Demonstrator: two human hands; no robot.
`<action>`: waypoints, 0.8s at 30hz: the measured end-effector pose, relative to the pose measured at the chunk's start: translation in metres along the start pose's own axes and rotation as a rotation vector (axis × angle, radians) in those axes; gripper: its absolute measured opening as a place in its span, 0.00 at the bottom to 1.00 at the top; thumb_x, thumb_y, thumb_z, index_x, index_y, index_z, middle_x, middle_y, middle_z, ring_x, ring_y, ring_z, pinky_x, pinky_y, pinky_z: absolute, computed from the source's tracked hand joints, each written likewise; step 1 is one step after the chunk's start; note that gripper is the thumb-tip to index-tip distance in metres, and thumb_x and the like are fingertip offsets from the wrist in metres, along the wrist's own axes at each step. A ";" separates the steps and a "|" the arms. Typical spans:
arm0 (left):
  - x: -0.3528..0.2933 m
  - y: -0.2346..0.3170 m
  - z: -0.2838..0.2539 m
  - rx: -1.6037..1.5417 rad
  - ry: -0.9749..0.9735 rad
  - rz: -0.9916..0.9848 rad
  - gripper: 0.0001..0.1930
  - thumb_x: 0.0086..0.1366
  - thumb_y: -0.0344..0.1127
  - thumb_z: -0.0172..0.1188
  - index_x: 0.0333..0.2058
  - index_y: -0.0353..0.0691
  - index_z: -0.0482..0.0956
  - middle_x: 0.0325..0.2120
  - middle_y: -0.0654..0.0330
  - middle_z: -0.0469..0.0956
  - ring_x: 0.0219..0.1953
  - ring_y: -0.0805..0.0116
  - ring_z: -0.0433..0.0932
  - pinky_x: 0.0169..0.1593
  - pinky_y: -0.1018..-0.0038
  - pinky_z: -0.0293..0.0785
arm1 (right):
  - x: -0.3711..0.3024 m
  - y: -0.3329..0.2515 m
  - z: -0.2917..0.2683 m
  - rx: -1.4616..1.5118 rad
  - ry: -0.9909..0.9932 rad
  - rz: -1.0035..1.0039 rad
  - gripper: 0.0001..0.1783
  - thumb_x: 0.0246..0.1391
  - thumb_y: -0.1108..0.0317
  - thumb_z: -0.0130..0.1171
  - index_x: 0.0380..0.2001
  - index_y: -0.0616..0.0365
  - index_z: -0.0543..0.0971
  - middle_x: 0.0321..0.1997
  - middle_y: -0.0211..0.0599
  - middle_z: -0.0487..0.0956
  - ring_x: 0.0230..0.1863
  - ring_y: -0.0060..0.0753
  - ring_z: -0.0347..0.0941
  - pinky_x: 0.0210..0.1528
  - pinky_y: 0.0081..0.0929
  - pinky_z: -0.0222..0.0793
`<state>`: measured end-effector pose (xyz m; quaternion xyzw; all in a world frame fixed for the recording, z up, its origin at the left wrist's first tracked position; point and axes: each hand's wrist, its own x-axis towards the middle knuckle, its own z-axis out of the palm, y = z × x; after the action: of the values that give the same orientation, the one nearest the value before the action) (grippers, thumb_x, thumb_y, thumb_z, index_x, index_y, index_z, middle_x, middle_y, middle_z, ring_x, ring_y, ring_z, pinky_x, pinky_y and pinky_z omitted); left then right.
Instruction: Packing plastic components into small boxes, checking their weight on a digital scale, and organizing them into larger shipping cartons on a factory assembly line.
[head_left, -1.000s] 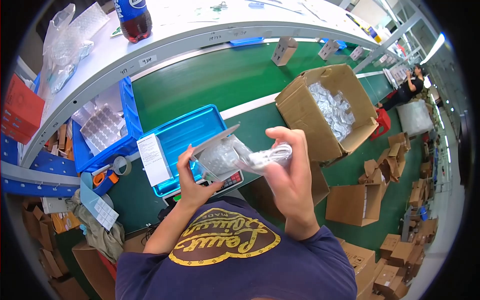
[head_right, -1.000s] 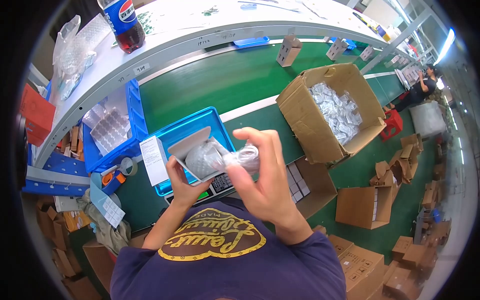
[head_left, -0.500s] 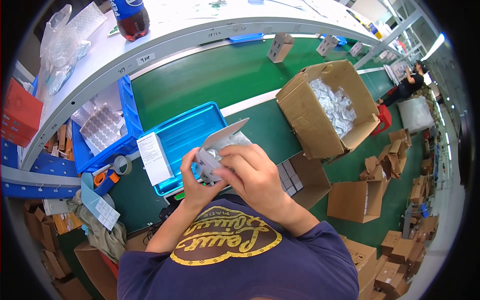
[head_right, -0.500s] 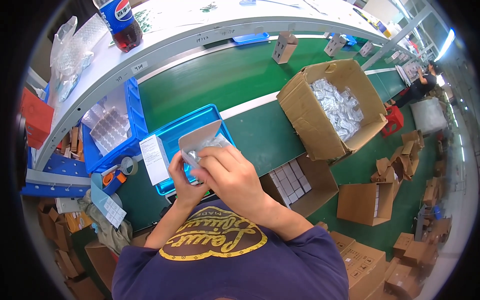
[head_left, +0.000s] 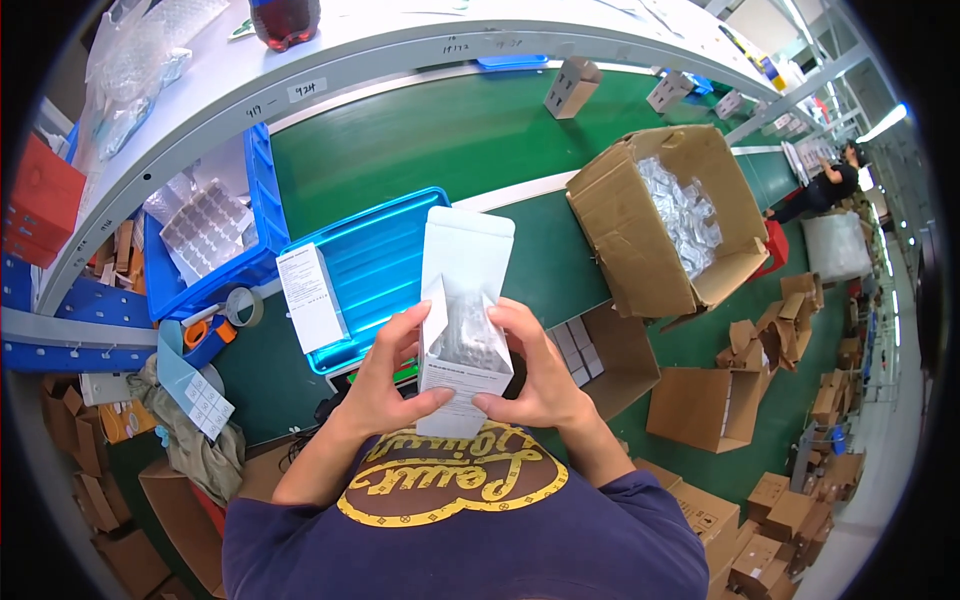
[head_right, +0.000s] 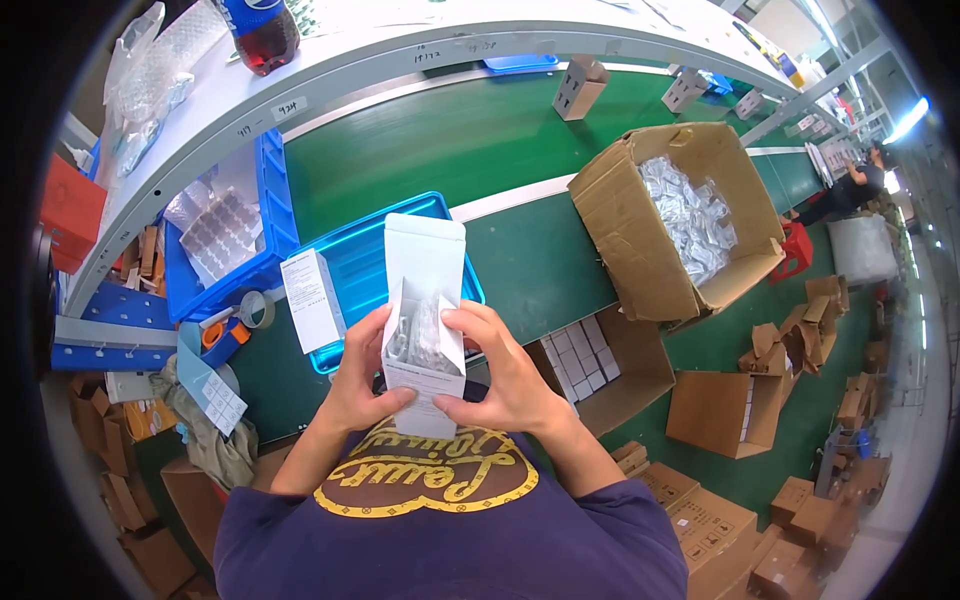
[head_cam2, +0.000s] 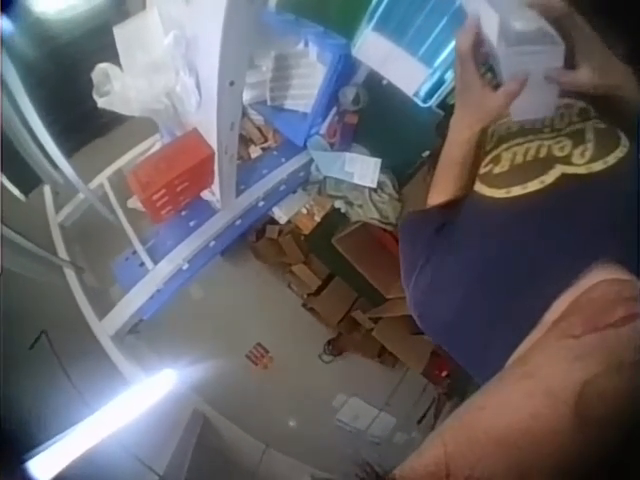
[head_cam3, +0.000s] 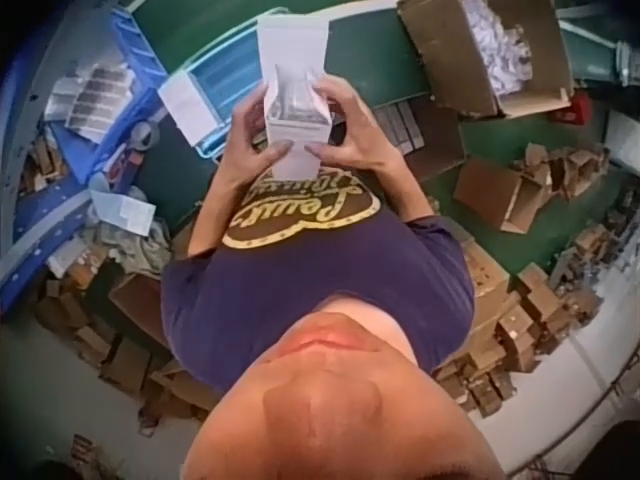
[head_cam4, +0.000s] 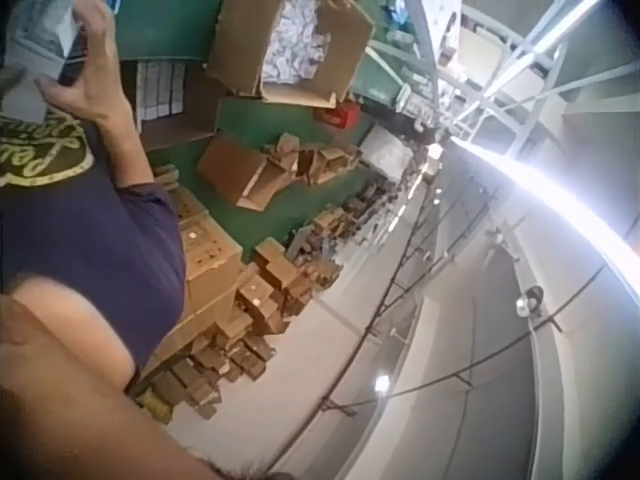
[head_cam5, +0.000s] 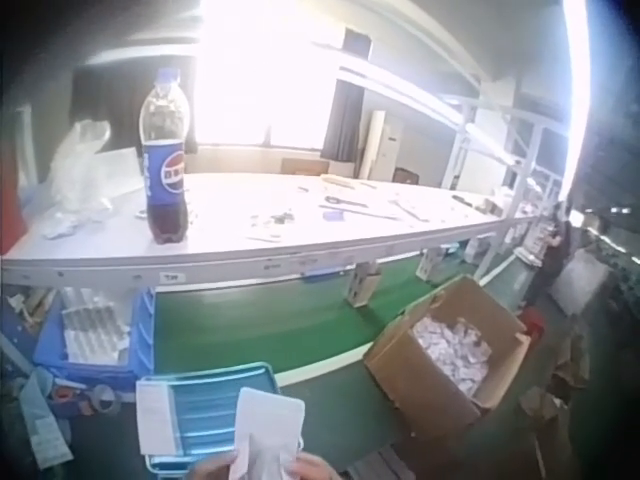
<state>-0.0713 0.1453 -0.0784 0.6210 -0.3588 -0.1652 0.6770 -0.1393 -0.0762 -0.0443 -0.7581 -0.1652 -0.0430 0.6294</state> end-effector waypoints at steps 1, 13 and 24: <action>0.002 -0.004 -0.001 -0.047 0.010 0.051 0.49 0.51 0.32 0.73 0.67 0.44 0.50 0.60 0.51 0.58 0.63 0.54 0.65 0.61 0.57 0.70 | -0.001 0.001 0.001 -0.069 -0.023 0.026 0.54 0.36 0.72 0.75 0.66 0.54 0.54 0.64 0.50 0.59 0.65 0.44 0.61 0.64 0.42 0.62; 0.022 -0.002 -0.002 -0.019 0.040 -0.261 0.28 0.55 0.33 0.70 0.53 0.43 0.69 0.51 0.57 0.61 0.56 0.63 0.70 0.53 0.67 0.77 | 0.028 0.016 0.028 0.311 0.328 -0.047 0.09 0.54 0.69 0.61 0.38 0.55 0.74 0.53 0.44 0.71 0.59 0.44 0.69 0.58 0.36 0.64; 0.012 -0.009 0.019 -0.144 0.168 -0.162 0.37 0.57 0.37 0.71 0.61 0.39 0.60 0.63 0.53 0.56 0.61 0.58 0.68 0.59 0.63 0.72 | 0.042 -0.006 -0.006 0.262 0.006 0.246 0.16 0.60 0.67 0.58 0.49 0.60 0.79 0.53 0.38 0.75 0.54 0.30 0.71 0.56 0.27 0.67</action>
<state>-0.0746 0.1219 -0.0841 0.6095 -0.2369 -0.1918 0.7318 -0.1013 -0.0725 -0.0257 -0.6840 -0.0734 0.0542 0.7237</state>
